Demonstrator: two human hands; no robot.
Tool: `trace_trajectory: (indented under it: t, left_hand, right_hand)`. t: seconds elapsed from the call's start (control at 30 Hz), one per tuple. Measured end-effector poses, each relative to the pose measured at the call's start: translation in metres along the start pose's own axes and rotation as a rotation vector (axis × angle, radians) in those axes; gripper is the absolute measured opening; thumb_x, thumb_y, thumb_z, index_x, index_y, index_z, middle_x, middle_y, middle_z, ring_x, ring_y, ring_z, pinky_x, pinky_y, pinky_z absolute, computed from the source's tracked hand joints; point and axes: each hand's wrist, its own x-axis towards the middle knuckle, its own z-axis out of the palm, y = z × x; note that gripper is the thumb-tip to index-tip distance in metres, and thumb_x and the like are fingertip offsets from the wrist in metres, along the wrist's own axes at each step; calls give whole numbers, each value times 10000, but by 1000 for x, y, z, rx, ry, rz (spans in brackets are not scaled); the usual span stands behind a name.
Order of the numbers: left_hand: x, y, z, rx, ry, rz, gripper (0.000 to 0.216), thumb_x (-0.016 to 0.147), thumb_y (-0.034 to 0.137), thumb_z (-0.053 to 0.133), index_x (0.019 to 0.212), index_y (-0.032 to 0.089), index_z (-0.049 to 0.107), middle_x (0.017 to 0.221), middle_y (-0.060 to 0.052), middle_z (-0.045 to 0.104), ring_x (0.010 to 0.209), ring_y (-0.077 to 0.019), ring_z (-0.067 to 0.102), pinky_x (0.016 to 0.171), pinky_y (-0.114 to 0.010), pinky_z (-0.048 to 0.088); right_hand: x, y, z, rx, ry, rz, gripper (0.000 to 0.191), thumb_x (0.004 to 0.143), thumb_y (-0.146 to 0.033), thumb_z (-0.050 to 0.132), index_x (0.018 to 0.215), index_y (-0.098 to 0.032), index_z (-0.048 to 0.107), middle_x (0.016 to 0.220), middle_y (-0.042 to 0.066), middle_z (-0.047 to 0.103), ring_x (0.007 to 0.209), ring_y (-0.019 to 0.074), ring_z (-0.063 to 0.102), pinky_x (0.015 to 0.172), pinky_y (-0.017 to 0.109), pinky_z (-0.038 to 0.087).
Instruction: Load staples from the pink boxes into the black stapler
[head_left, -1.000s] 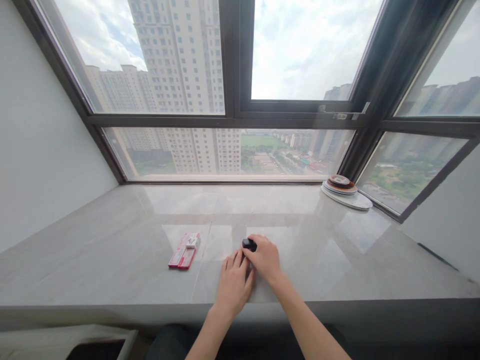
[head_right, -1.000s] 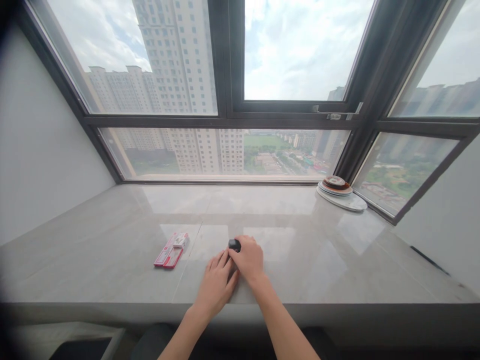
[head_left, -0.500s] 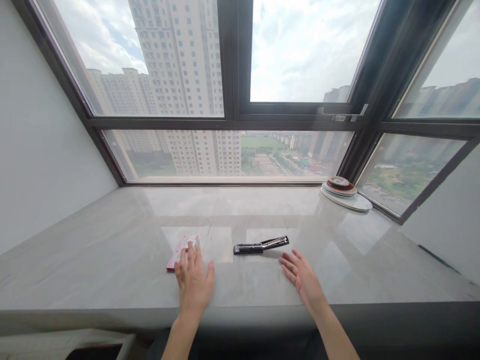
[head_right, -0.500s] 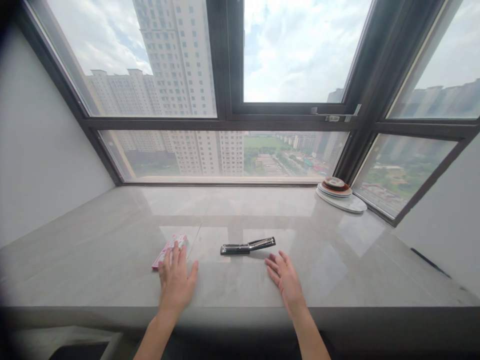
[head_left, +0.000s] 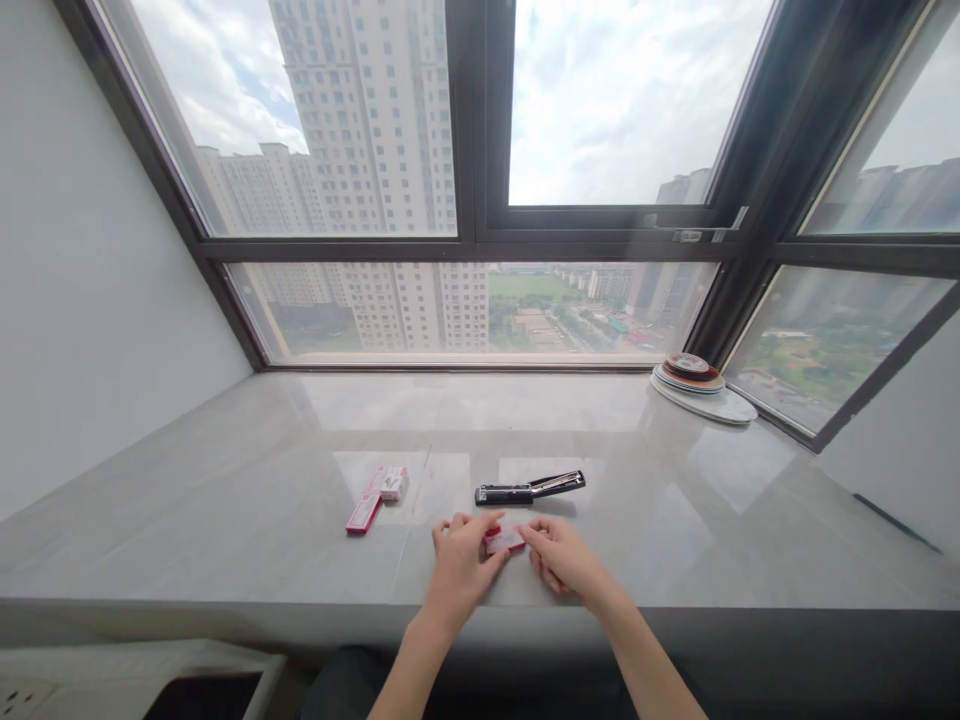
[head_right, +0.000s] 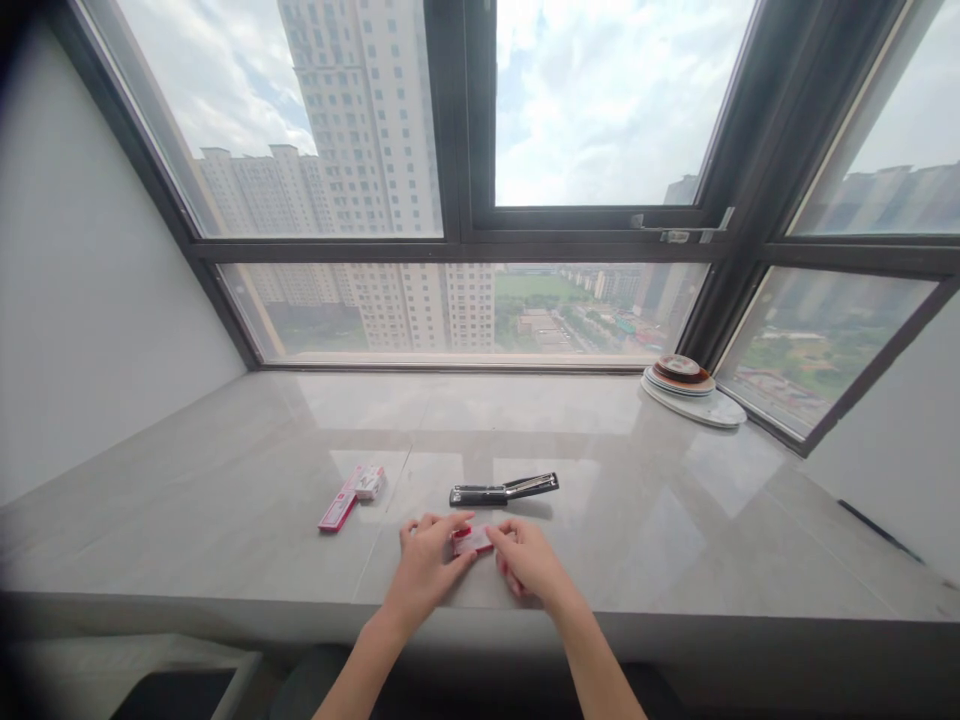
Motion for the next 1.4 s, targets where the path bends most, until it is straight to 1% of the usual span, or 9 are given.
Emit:
trace_trajectory:
  t: [0.13,0.37,0.47,0.6,0.83,1.03,1.17,1.27,1.4]
  left_hand:
    - [11,6,13,-104,-46,67,467,834,332,739,1288,358,630,1173,1,722,1099,-241,600,1021,-443,348]
    - [8,-10,14,-261,-33,60,472,824,324,751,1284,335,645,1154,-20,706,1079,-240,608,994,-387,416]
    - [8,-9,13,-297,-27,61,470,825,302,740,1284,329,647,1133,-34,699,1058,-242,610,997,-393,428]
    - [8,-8,13,-309,-26,67,509,819,282,731,1314,338,626,1142,-33,695,1064,-246,603,1006,-408,422]
    - [6,-10,14,-294,-10,61,493,787,269,744,1267,339,652,1107,-16,706,1060,-242,608,969,-388,436]
    - [5,-8,12,-294,-7,62,490,790,273,738,1267,343,652,1103,-15,706,1062,-239,608,966,-379,439]
    - [4,-8,11,-297,5,54,506,787,284,743,1279,346,647,1112,-17,700,1055,-236,615,982,-380,439]
    - [5,-9,10,-307,38,61,475,794,322,745,1261,331,653,1159,-26,695,1100,-244,605,986,-371,436]
    - [10,-5,16,-316,34,-34,264,919,360,593,1153,286,690,912,-20,726,870,-209,645,829,-325,456]
  right_hand:
    - [4,-7,-10,-65,29,5,364,851,-531,640,772,-186,556,458,-92,431,307,40,258,305,182,148]
    - [-2,6,-54,-180,79,76,351,881,-524,594,826,-178,584,498,-69,482,319,58,283,344,214,148]
    - [-8,5,-64,-355,170,35,311,906,-480,565,862,-175,604,515,-50,521,384,85,379,415,219,234]
    - [-10,-18,-53,-696,295,-233,204,875,-385,620,945,-210,698,615,-22,606,583,136,542,569,237,326]
    - [17,-60,-17,-1153,11,-404,111,705,-188,706,727,-256,790,727,46,717,701,200,603,619,285,279]
    - [15,-59,-29,-1013,-60,-478,134,793,-240,664,870,-255,773,750,0,715,691,160,590,651,254,342]
    - [-2,-29,-55,-758,94,-497,186,887,-325,597,899,-226,754,773,3,690,725,161,571,697,258,392]
    - [-14,-7,-68,-660,213,-456,292,929,-421,568,1067,-235,746,843,11,679,738,164,562,705,269,417]
    - [-22,1,-68,-637,128,-405,417,859,-498,686,1204,-267,727,965,16,670,727,151,558,695,269,433]
